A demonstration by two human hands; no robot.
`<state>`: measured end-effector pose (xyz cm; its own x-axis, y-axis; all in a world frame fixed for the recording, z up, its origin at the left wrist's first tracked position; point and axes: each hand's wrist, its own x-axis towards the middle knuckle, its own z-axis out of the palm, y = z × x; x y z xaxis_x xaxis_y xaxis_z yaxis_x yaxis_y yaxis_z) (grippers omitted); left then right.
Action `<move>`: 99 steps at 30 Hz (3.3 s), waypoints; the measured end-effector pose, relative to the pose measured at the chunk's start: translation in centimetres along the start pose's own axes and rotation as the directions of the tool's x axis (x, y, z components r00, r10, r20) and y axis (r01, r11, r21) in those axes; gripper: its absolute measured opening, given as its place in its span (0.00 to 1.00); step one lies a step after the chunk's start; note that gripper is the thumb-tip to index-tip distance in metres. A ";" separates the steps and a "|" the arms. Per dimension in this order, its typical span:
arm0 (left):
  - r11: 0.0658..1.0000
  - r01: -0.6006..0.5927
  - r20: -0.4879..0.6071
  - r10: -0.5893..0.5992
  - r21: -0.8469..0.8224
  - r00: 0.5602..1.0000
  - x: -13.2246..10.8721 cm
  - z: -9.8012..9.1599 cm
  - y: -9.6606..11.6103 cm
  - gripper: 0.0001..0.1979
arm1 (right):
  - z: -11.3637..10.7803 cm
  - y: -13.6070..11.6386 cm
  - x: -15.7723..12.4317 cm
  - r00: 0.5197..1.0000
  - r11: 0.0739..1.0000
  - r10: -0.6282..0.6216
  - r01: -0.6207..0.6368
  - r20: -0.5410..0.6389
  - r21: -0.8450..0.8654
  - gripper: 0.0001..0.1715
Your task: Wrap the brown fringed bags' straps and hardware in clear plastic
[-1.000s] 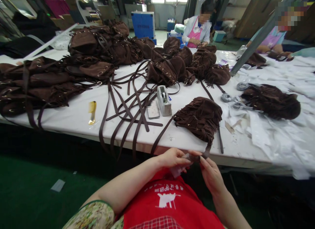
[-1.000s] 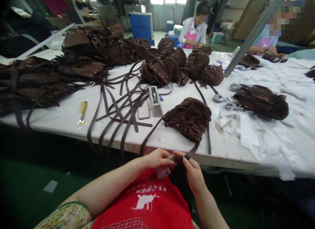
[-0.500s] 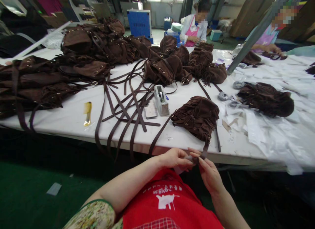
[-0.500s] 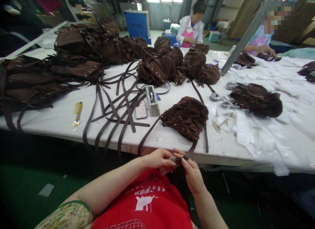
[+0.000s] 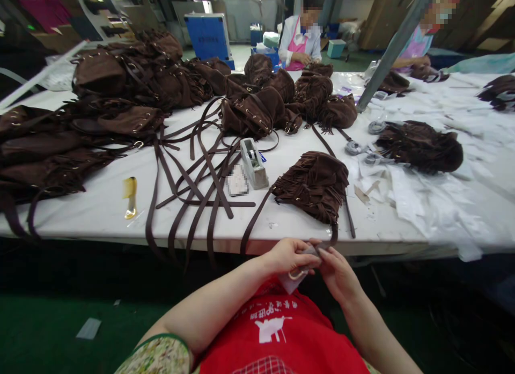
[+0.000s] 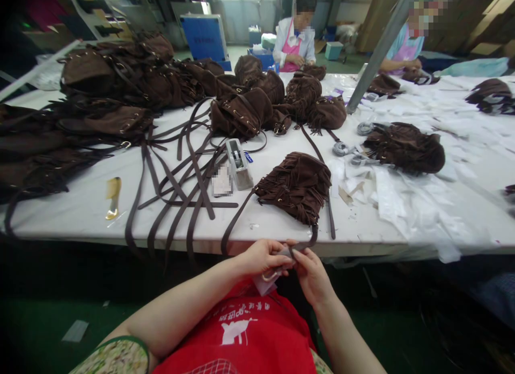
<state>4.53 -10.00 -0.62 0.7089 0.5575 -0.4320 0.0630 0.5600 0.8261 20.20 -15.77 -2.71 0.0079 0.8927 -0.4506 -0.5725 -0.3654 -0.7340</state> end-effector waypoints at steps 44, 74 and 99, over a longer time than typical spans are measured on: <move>0.355 -0.401 0.323 0.258 0.844 0.910 2.9 0.3 3.3 0.04 | -3.1 -2.3 1.6 0.990 0.913 -0.097 0.049 -0.099 -0.405 0.21; -0.183 -0.080 0.179 0.626 0.980 0.759 11.7 1.6 2.5 0.11 | -8.1 -1.9 2.4 0.984 0.348 -0.157 0.131 0.080 -0.928 0.17; 0.392 -0.014 -0.052 0.157 0.920 0.986 2.8 1.3 -3.4 0.23 | -5.1 -2.0 2.5 0.973 0.582 -0.211 0.047 -0.095 -0.812 0.31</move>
<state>7.24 -11.12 -4.19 0.6724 0.6698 -0.3151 0.6612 -0.3521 0.6625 25.59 -14.19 -4.95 0.2059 0.9205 -0.3321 0.3322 -0.3850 -0.8611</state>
